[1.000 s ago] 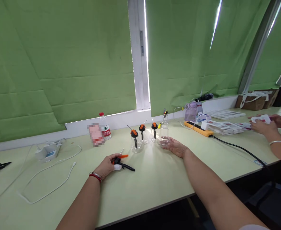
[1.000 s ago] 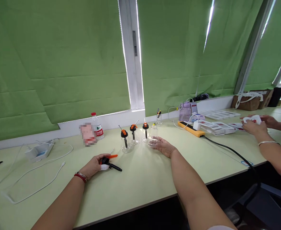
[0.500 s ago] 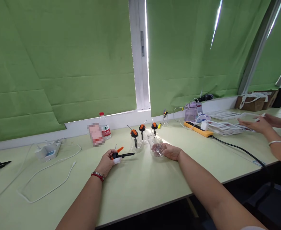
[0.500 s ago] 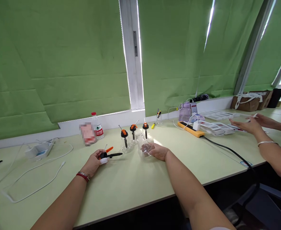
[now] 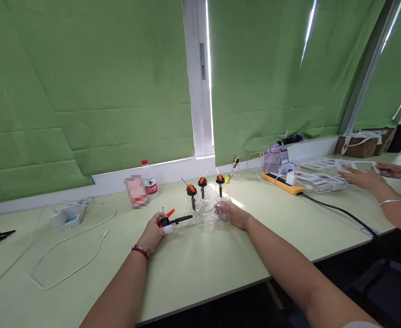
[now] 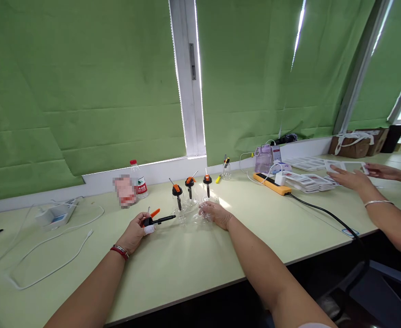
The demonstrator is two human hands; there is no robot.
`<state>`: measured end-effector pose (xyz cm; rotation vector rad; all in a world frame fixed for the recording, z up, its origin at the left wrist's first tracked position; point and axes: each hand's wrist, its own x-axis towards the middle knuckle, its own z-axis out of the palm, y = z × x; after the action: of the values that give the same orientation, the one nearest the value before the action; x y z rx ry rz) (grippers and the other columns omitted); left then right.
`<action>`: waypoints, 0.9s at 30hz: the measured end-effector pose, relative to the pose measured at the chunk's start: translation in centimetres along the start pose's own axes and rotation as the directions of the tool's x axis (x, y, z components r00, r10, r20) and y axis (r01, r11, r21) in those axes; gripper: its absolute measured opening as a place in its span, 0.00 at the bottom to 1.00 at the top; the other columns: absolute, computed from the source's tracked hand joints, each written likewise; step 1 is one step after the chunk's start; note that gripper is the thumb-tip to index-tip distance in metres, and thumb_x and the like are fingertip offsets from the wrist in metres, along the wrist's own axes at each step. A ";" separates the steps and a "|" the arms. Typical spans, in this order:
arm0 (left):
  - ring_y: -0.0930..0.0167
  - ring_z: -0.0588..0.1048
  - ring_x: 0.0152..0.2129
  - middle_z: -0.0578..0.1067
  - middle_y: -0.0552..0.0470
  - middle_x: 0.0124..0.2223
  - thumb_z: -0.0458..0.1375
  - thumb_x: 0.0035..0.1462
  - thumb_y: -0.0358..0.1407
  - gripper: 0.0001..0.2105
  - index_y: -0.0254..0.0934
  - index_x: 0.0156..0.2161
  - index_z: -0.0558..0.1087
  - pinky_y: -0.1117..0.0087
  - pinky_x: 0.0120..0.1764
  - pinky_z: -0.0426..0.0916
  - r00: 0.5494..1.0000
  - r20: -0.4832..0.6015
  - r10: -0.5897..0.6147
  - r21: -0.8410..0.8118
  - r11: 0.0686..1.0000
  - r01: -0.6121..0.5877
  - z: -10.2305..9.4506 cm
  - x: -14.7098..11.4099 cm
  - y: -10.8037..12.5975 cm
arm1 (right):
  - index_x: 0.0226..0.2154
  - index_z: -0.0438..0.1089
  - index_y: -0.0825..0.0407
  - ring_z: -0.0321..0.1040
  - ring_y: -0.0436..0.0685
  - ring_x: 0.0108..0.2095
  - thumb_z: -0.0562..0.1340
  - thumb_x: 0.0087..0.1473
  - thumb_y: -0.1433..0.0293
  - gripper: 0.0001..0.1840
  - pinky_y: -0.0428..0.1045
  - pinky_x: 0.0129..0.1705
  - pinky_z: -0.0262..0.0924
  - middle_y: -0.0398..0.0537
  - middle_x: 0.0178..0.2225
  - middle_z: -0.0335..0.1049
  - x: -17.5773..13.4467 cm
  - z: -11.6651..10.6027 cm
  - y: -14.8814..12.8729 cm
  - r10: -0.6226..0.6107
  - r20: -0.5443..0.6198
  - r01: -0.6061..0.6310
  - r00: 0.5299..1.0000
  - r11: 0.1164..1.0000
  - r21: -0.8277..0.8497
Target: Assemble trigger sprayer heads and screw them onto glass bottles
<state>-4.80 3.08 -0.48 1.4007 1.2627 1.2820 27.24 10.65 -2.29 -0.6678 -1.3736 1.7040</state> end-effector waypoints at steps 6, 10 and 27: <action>0.78 0.63 0.22 0.64 0.58 0.29 0.68 0.36 0.37 0.21 0.39 0.33 0.62 0.78 0.23 0.58 0.999 0.037 -0.015 0.066 0.998 0.012 0.3 -0.1 -0.3 | 0.35 0.68 0.52 0.63 0.51 0.29 0.67 0.42 0.59 0.19 0.46 0.30 0.56 0.46 0.32 0.69 0.0 0.8 -0.1 -0.013 -0.044 0.010 0.999 0.997 -0.077; 0.77 0.62 0.22 0.63 0.59 0.28 0.69 0.34 0.38 0.22 0.39 0.33 0.62 0.77 0.24 0.58 0.999 0.051 0.005 0.114 0.993 -0.011 1.2 -0.1 -0.2 | 0.36 0.68 0.52 0.63 0.51 0.30 0.66 0.42 0.59 0.19 0.47 0.32 0.57 0.45 0.32 0.69 0.3 1.0 0.2 -0.033 -0.040 0.025 0.999 0.983 -0.183; 0.77 0.61 0.22 0.62 0.59 0.26 0.70 0.31 0.37 0.24 0.37 0.32 0.61 0.77 0.25 0.56 0.988 0.144 0.065 0.146 0.985 -0.086 5.2 -0.8 0.4 | 0.37 0.67 0.51 0.65 0.54 0.34 0.65 0.44 0.57 0.19 0.48 0.35 0.59 0.46 0.34 0.69 0.9 3.4 1.1 -0.040 0.050 0.053 0.998 0.954 -0.296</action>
<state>0.38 2.50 -0.84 1.6314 1.2441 1.1363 23.69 9.57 -2.38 -0.7615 -1.6831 1.4958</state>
